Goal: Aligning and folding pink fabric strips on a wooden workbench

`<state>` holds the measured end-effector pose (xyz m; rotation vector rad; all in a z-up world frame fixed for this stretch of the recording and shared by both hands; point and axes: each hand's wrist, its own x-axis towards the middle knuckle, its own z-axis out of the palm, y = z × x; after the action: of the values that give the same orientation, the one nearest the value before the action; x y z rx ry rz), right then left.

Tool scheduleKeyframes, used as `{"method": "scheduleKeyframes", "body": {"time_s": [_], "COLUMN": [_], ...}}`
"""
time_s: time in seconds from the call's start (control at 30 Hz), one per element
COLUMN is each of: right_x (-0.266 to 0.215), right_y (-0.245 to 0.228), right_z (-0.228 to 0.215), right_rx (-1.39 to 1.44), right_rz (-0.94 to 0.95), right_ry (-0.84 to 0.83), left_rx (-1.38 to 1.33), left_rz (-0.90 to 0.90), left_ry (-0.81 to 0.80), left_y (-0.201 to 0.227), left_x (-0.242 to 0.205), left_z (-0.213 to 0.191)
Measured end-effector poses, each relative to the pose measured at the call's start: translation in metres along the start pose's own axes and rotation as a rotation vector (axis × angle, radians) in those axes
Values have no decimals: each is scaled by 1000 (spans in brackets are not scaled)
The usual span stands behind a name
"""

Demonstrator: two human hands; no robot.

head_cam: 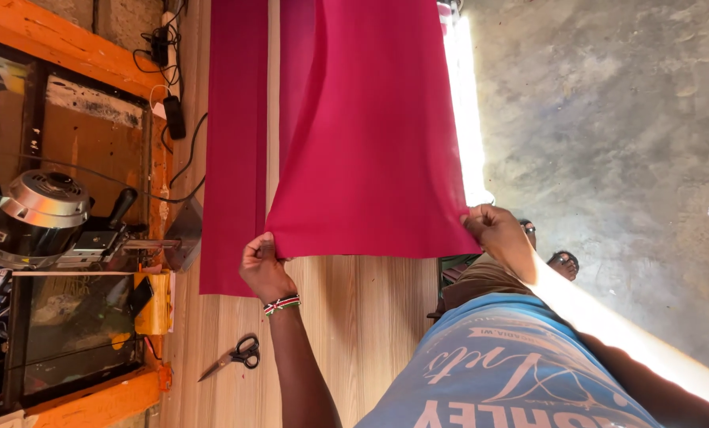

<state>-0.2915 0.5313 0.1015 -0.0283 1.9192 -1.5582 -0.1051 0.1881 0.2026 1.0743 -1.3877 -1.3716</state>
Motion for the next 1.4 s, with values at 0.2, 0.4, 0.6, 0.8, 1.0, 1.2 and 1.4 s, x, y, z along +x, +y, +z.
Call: {"method": "scheduleKeyframes", "body": {"time_s": [0.2, 0.4, 0.6, 0.8, 1.0, 1.2, 1.4], "right_x": [-9, -1, 17, 22, 23, 24, 19], "right_y": [-7, 3, 24, 28, 27, 25, 20], "right_z": [10, 25, 54, 64, 67, 70, 72], "right_rx": [158, 148, -31, -158, -224, -180, -101], "right_rz": [-68, 64, -9, -65, -50, -29, 32], "right_ry": [-122, -271, -348, -355, -372, -383, -387], "left_rx": [63, 151, 163, 173, 221, 251, 270], "left_rz": [-58, -94, -169, -258, -278, -376, -368], "left_ry": [62, 177, 238, 211, 295, 312, 333], "left_y": [-74, -138, -198, -228, -237, -238, -223], "left_x": [53, 96, 126, 141, 150, 160, 150], "left_z": [-57, -97, -127, -139, -143, -140, -133]}}
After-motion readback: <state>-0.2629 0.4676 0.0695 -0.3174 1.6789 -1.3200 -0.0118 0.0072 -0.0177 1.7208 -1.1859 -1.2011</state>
